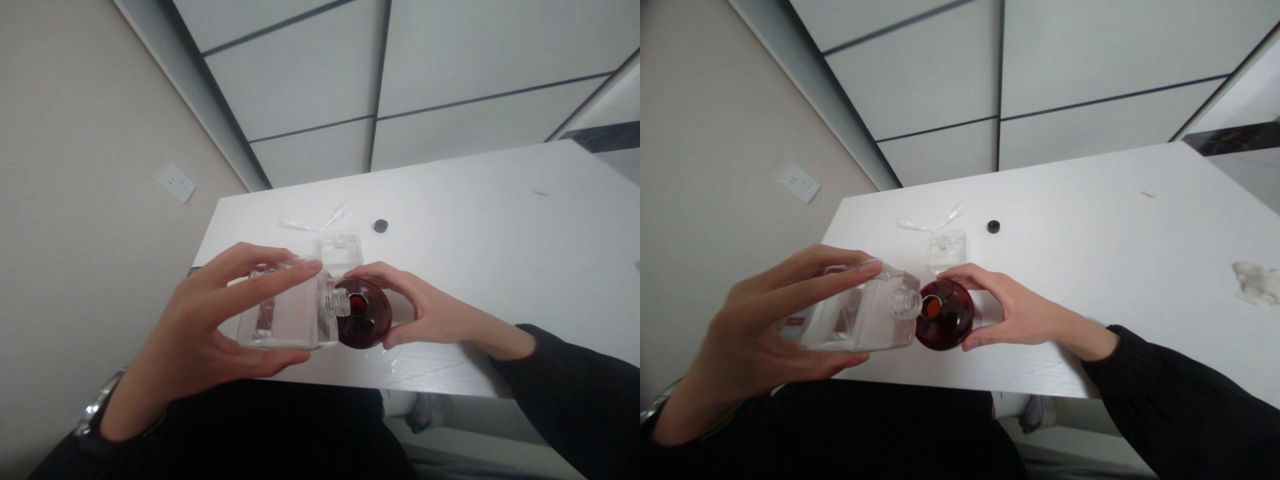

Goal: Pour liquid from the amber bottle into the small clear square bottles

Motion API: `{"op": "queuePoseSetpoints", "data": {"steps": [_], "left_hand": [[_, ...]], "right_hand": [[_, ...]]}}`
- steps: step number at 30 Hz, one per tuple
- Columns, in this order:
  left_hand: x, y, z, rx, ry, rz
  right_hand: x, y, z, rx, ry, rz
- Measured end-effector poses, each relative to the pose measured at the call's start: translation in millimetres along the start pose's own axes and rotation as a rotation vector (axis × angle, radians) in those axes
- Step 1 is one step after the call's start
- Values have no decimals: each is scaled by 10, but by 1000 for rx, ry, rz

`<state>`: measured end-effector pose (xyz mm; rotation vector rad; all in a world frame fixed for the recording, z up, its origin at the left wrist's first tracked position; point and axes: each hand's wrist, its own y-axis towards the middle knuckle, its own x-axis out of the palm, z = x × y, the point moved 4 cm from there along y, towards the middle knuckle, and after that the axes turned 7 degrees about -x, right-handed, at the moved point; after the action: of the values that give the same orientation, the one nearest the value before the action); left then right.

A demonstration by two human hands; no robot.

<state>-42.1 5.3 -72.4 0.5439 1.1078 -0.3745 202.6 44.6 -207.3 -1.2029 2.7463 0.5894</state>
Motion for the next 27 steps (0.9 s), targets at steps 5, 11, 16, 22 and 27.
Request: {"op": "queuePoseSetpoints", "data": {"steps": [5,11,16,22,27], "left_hand": [[-14,22,16,16,2,-1],[-6,34,15,-21,7,-11],[-12,22,21,-38,15,-21],[-32,30,21,-43,29,-30],[-25,31,26,-18,40,-39]], "right_hand": [[-3,-8,6,5,23,1],[-9,-19,16,11,40,-6],[-9,-7,10,17,42,-5],[-11,-10,18,23,63,-5],[-15,-22,28,20,77,-12]]}}
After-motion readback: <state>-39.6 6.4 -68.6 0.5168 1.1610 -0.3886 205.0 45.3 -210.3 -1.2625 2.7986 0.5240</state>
